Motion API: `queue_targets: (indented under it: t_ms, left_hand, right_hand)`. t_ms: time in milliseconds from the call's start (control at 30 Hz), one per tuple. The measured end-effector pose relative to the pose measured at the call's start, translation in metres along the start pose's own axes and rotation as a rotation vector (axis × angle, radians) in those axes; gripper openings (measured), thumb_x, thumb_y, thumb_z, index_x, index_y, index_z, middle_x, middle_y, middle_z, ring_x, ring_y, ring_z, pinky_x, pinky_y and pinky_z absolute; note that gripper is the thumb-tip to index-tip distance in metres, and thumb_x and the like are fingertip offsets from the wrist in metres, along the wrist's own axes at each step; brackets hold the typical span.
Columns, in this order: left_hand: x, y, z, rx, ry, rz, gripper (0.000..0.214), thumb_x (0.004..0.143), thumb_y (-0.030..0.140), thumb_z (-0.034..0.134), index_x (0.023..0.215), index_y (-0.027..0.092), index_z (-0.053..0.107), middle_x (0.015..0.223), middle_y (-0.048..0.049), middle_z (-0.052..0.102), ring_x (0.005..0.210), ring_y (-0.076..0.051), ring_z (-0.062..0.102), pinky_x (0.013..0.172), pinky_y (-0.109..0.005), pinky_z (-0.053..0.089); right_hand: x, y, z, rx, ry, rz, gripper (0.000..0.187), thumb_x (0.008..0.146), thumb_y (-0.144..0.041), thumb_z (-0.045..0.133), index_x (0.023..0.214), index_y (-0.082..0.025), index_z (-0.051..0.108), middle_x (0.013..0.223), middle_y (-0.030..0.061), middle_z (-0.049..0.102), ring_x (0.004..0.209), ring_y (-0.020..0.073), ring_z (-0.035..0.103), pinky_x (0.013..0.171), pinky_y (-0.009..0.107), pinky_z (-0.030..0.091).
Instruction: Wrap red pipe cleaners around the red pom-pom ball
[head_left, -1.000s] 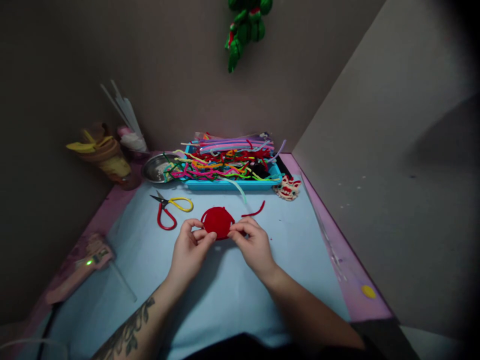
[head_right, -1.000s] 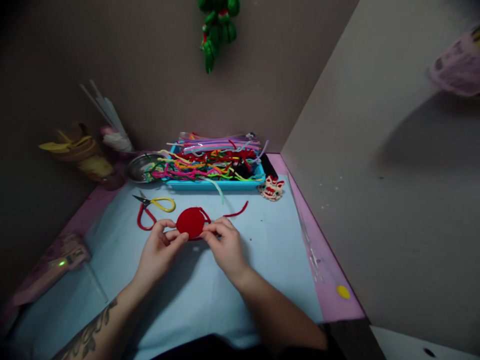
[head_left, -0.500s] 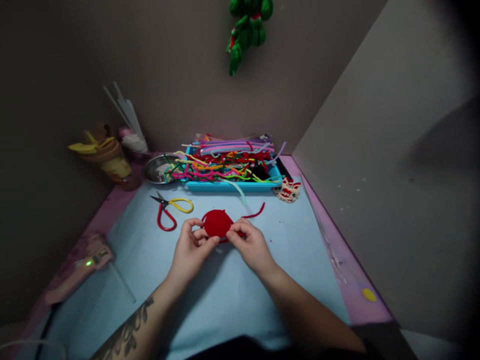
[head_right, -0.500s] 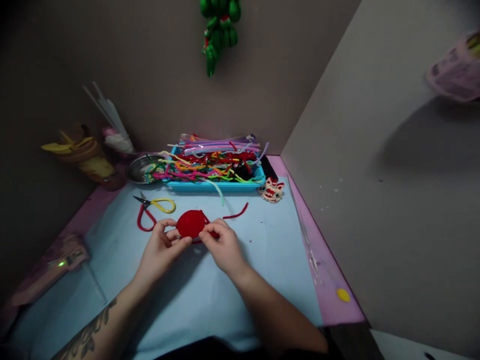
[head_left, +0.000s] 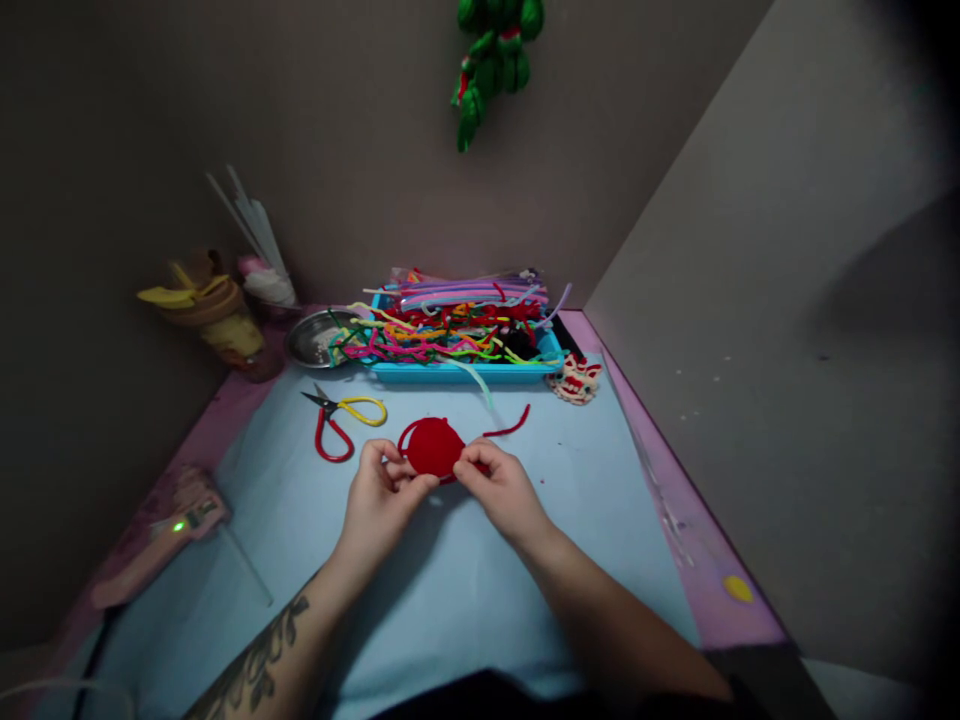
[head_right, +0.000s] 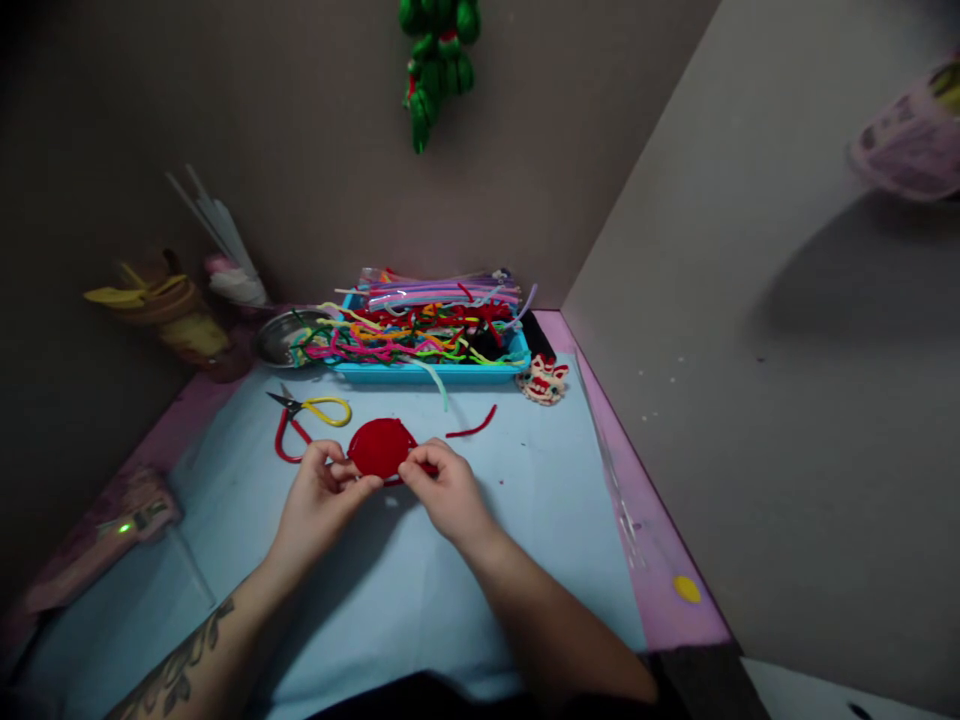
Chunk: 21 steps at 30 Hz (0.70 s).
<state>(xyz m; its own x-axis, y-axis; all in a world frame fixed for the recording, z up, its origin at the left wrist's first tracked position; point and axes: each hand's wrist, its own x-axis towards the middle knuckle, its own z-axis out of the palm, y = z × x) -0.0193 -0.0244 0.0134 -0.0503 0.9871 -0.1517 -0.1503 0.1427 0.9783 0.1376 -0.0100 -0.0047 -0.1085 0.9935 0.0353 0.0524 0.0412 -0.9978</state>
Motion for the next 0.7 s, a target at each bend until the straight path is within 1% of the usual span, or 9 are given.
queue_targets:
  t_ms: [67,167,233,367,567,700]
  left_hand:
    - [0.0004,0.0006,0.0012,0.001,0.018,0.002,0.048,0.061,0.023,0.074,0.084,0.025,0.032,0.061,0.0092,0.062,0.042,-0.006,0.048,0.043,-0.015,0.034]
    - [0.0004,0.0021,0.0033,0.013,0.056,0.001,0.052,0.057,0.022,0.076,0.084,0.024,0.032,0.057,0.0129,0.056,0.039,-0.003,0.04,0.04,-0.014,0.03]
    - [-0.0001,0.0031,0.0044,0.016,0.065,-0.003,0.052,0.057,0.022,0.076,0.084,0.024,0.031,0.056,0.0135,0.055,0.039,-0.003,0.04,0.041,-0.013,0.03]
    - [-0.0018,0.0042,0.0054,0.006,0.047,-0.015,0.051,0.06,0.025,0.074,0.084,0.025,0.029,0.055,0.0122,0.059,0.038,-0.003,0.04,0.042,-0.013,0.029]
    - [-0.002,0.0065,0.0028,-0.005,0.003,-0.055,0.053,0.061,0.026,0.076,0.082,0.024,0.028,0.048,0.0144,0.053,0.036,-0.003,0.037,0.041,-0.012,0.025]
    - [-0.0005,0.0066,0.0014,-0.007,-0.005,-0.057,0.053,0.059,0.026,0.077,0.082,0.024,0.029,0.05,0.0141,0.053,0.036,-0.003,0.039,0.041,-0.012,0.027]
  right_hand:
    - [-0.0002,0.0006,-0.0002,-0.012,0.023,-0.017,0.018,0.078,-0.032,0.061,0.066,-0.02,0.058,0.071,-0.0015,0.051,0.069,0.0134,0.049,0.067,0.026,0.039]
    - [-0.0011,0.0014,0.0001,-0.024,0.035,-0.039,0.017,0.079,-0.031,0.061,0.068,-0.019,0.06,0.072,-0.001,0.052,0.07,0.0135,0.05,0.068,0.026,0.04]
    - [-0.0016,0.0019,0.0005,-0.026,0.029,-0.049,0.017,0.08,-0.031,0.061,0.068,-0.019,0.06,0.072,-0.0008,0.053,0.071,0.0135,0.05,0.068,0.026,0.04]
    - [-0.0023,0.0023,0.0008,-0.028,0.011,-0.056,0.017,0.082,-0.032,0.06,0.07,-0.019,0.06,0.073,-0.0003,0.054,0.072,0.0137,0.051,0.069,0.026,0.041]
    - [-0.0037,0.0005,0.0015,-0.031,-0.009,-0.058,0.019,0.083,-0.033,0.06,0.068,-0.02,0.059,0.073,-0.0003,0.053,0.071,0.0138,0.051,0.068,0.027,0.042]
    - [-0.004,0.0006,0.0025,-0.026,-0.013,-0.064,0.019,0.083,-0.031,0.059,0.069,-0.02,0.059,0.073,-0.0006,0.053,0.071,0.0137,0.051,0.069,0.027,0.041]
